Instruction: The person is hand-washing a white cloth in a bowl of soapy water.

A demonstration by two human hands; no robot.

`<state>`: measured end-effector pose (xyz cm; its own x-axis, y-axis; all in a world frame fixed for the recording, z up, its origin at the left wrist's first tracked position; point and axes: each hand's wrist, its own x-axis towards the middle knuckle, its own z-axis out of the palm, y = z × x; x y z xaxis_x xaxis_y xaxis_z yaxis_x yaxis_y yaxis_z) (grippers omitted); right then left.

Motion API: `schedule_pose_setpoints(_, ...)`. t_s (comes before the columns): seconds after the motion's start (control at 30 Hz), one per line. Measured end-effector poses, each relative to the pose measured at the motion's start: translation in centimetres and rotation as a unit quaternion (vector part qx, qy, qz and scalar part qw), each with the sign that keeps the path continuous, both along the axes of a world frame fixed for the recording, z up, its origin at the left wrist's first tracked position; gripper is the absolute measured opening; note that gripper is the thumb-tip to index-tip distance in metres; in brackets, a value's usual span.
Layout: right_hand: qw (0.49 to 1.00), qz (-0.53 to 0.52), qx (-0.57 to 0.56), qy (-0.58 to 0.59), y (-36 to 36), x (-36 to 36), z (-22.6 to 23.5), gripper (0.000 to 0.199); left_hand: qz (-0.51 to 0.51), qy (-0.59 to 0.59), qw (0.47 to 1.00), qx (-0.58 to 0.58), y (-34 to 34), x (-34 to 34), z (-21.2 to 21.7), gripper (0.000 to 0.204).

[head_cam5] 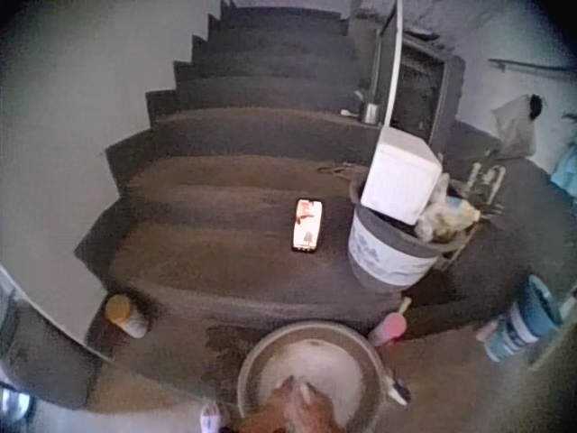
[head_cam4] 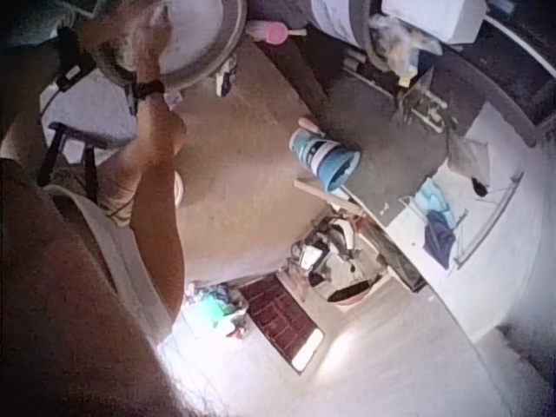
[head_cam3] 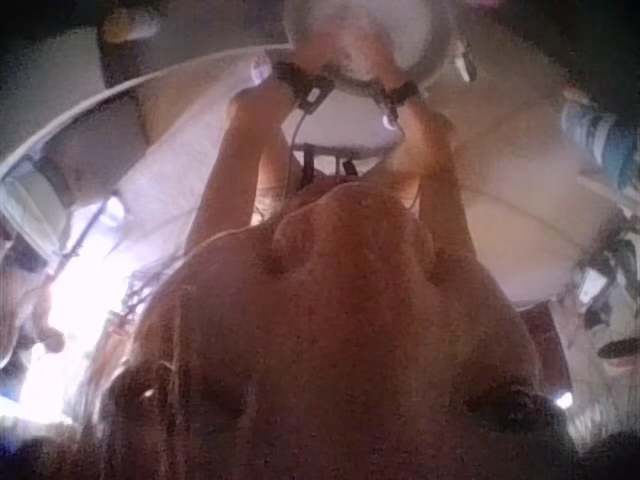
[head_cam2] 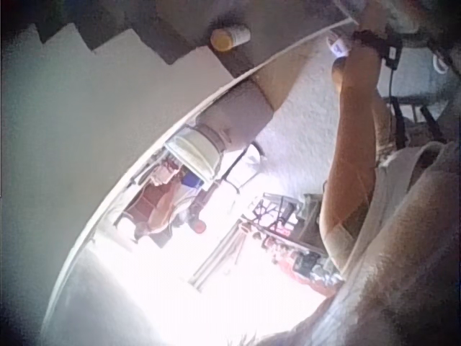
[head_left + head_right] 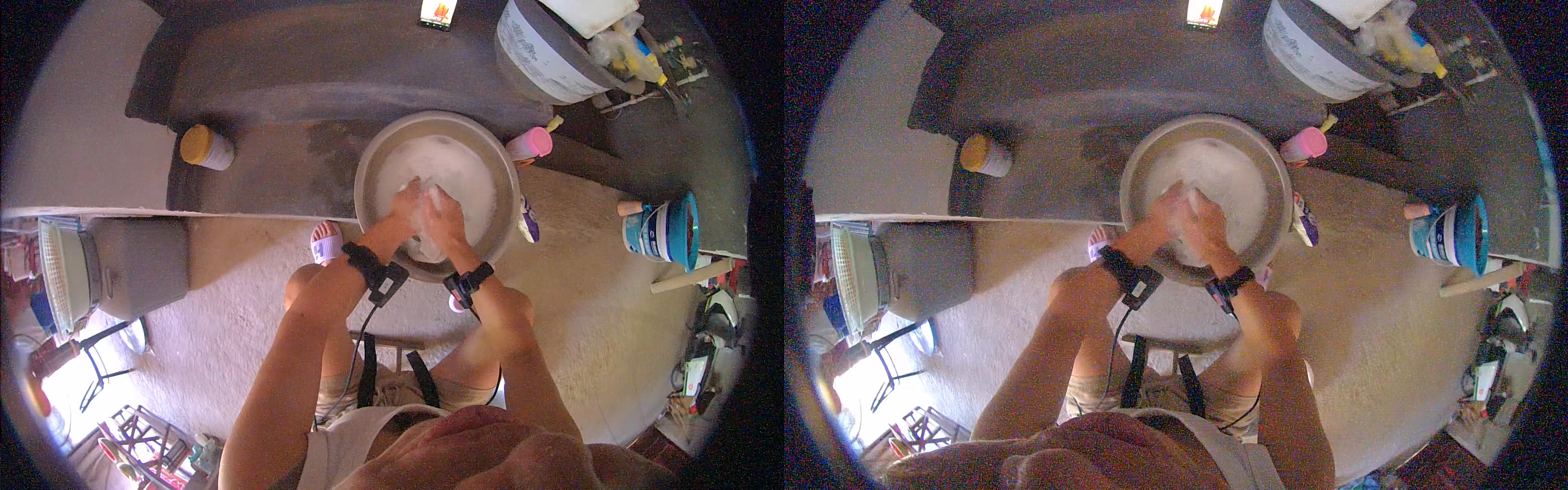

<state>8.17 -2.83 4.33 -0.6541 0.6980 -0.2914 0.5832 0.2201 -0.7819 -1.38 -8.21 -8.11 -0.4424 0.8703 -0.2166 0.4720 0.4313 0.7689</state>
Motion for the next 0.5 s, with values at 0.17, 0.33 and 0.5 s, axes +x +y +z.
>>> schedule_pose_setpoints(0.17,0.979,0.04,0.134,0.149,4.0,3.3,-8.0,0.034,0.117,-0.272,0.947,-0.124,3.4,2.8,5.9,0.042)
schedule_pose_setpoints(0.33,0.955,-0.188,-0.102,0.204,5.4,2.3,-6.3,0.031,0.297,-0.527,0.793,0.071,2.9,2.2,7.6,0.08)
schedule_pose_setpoints(0.5,0.924,-0.209,-0.156,0.279,6.5,2.4,-6.0,0.034,-0.042,-0.205,0.978,0.002,3.6,2.6,2.5,0.099)
